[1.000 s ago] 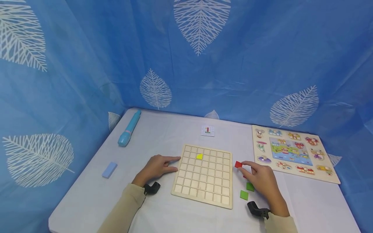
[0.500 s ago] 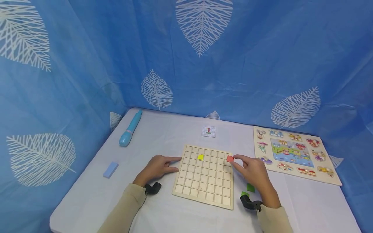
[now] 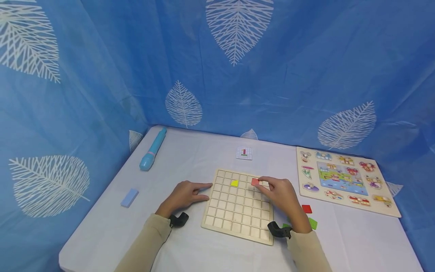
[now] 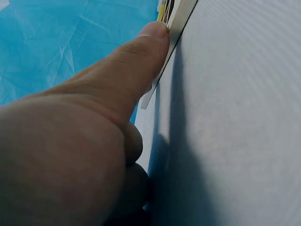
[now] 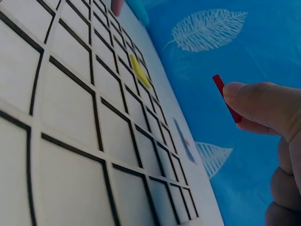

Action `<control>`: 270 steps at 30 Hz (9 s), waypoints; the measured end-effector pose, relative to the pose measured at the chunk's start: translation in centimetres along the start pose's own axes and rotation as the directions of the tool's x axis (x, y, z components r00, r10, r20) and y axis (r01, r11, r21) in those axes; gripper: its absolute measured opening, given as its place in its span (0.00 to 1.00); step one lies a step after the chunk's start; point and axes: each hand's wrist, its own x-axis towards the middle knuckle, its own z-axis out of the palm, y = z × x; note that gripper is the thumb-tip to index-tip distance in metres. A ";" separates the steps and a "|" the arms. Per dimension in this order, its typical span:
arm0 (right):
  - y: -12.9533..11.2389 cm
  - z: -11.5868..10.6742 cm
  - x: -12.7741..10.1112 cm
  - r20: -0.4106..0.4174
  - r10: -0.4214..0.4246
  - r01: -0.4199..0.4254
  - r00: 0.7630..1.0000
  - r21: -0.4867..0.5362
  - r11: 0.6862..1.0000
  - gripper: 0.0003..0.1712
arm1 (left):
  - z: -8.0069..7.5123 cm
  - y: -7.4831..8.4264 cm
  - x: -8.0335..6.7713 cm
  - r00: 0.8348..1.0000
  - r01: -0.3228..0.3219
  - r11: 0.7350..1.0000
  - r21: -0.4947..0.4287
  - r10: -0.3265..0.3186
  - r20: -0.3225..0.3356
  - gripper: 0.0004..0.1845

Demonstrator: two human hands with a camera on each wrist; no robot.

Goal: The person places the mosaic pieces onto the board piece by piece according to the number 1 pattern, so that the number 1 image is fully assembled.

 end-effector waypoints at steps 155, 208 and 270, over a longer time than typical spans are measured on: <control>5.1 -4.4 -9.7 0.156 0.461 -0.437 0.874 -0.164 0.884 0.30 | 0.3 0.0 0.2 1.000 -0.020 1.000 -0.010 0.020 -0.022 0.29; 3.2 -4.5 -6.3 0.123 0.278 -0.270 0.953 -0.073 0.960 0.19 | 0.4 -0.2 0.3 0.999 -0.025 1.000 0.007 0.026 -0.027 0.29; -1.3 4.8 -1.1 0.244 0.175 -0.205 0.954 0.102 0.973 0.18 | 0.4 0.0 0.3 0.999 -0.033 0.999 -0.011 0.032 -0.036 0.30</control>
